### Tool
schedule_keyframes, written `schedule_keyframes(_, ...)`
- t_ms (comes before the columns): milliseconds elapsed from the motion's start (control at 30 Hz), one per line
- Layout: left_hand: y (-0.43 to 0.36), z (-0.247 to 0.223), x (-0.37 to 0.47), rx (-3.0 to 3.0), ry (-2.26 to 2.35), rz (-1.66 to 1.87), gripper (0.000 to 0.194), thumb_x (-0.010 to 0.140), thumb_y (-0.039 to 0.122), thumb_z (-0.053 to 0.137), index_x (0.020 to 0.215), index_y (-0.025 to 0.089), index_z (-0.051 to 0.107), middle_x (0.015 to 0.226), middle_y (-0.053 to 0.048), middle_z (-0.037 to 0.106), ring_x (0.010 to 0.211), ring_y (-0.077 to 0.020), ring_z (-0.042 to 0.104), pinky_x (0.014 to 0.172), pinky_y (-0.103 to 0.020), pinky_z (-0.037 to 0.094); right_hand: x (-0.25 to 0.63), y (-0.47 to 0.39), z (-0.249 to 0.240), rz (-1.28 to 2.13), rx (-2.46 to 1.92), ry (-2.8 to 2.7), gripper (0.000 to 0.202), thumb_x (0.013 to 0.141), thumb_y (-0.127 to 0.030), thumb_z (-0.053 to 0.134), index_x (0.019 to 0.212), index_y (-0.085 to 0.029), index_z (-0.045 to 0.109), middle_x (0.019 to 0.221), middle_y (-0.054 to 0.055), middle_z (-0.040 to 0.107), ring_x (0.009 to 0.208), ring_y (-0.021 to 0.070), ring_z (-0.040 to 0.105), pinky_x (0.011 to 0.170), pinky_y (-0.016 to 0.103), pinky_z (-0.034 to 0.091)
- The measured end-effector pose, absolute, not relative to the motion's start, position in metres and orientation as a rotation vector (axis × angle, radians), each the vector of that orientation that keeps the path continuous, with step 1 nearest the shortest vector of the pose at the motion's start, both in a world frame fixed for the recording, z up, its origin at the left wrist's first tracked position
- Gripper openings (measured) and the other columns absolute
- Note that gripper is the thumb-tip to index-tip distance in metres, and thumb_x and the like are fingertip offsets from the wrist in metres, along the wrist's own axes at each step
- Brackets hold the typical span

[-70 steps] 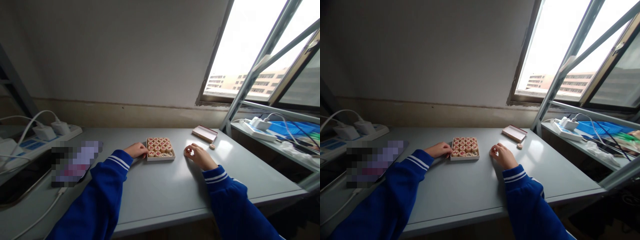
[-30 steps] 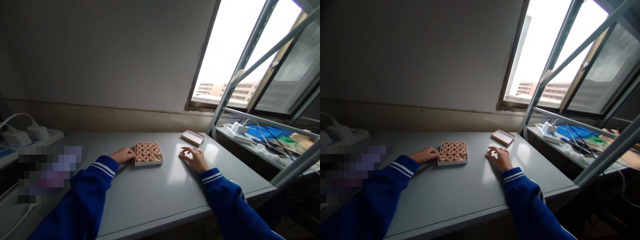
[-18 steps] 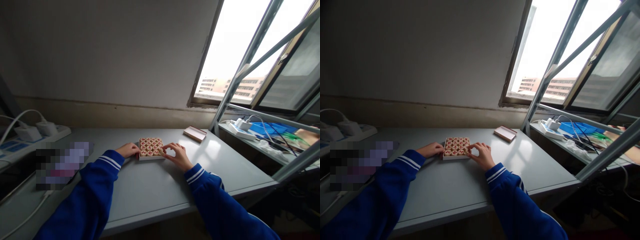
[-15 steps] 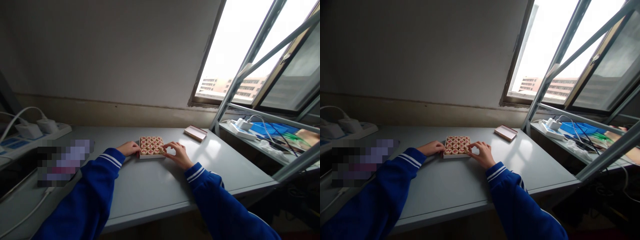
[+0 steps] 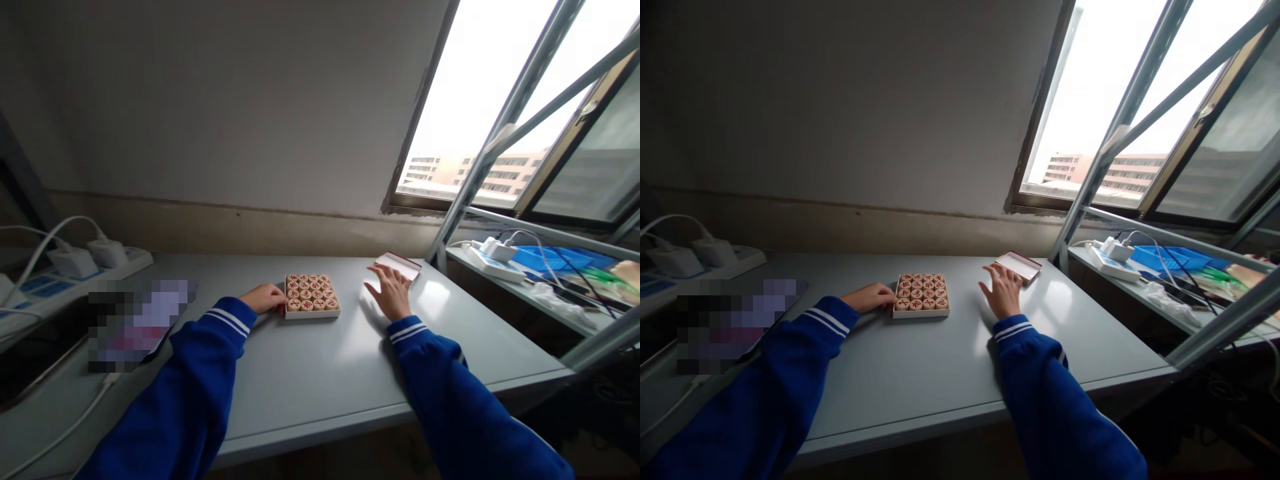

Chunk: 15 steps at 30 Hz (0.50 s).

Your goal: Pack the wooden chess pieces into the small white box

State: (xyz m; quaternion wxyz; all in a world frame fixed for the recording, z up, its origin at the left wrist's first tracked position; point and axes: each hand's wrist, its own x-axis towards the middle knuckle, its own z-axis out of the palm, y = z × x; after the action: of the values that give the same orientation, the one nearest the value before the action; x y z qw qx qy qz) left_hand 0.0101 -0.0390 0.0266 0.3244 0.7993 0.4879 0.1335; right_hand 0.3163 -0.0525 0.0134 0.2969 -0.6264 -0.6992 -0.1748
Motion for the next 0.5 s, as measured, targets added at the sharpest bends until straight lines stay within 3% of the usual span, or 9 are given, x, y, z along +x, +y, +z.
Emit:
schedule_keyframes(100, -0.038, 0.026, 0.009, 2.1, 1.268, 0.346, 0.034, 0.065, 0.04, 0.042, 0.052, 0.015, 0.061, 0.054, -0.001, 0.056, 0.056, -0.0126, 0.045, 0.059, -0.023, 0.033, 0.364, -0.031, 0.007, -0.492, -1.92, -1.687, 0.038, 0.072, -0.03, 0.052, 0.108, -0.019, 0.052, 0.119, 0.013, 0.047, 0.109, 0.0289, 0.038, 0.089, 0.051, 0.02)
schedule_keyframes(233, -0.037, 0.026, 0.008, 2.084, 1.252, 0.362, 0.035, 0.064, 0.043, 0.043, 0.054, 0.014, 0.061, 0.054, -0.001, 0.055, 0.056, -0.0125, 0.045, 0.059, -0.024, 0.033, 0.396, -0.026, 0.006, -0.308, -1.997, -1.704, 0.018, 0.072, -0.028, 0.05, 0.086, -0.022, 0.06, 0.091, 0.007, 0.062, 0.094, 0.0258, 0.049, 0.086, 0.052, 0.025)
schedule_keyframes(333, -0.036, 0.025, 0.007, 2.029, 1.261, 0.379, 0.038, 0.066, 0.047, 0.04, 0.054, 0.015, 0.058, 0.047, 0.001, 0.049, 0.05, -0.0115, 0.041, 0.056, -0.024, 0.032, 0.389, -0.037, 0.016, -0.301, -1.898, -1.781, 0.015, 0.074, -0.03, 0.047, 0.077, -0.023, 0.06, 0.084, 0.004, 0.063, 0.086, 0.0215, 0.053, 0.087, 0.046, 0.027)
schedule_keyframes(500, -0.036, 0.022, 0.009, 1.933, 1.288, 0.464, 0.058, 0.071, 0.062, 0.023, 0.054, 0.016, 0.053, 0.041, 0.001, 0.044, 0.043, -0.0113, 0.04, 0.054, -0.025, 0.033, 0.353, -0.07, 0.048, -0.161, -1.412, -1.725, 0.028, 0.081, -0.035, 0.032, 0.084, -0.02, 0.056, 0.087, 0.006, 0.059, 0.084, 0.0192, 0.051, 0.077, 0.034, 0.038)
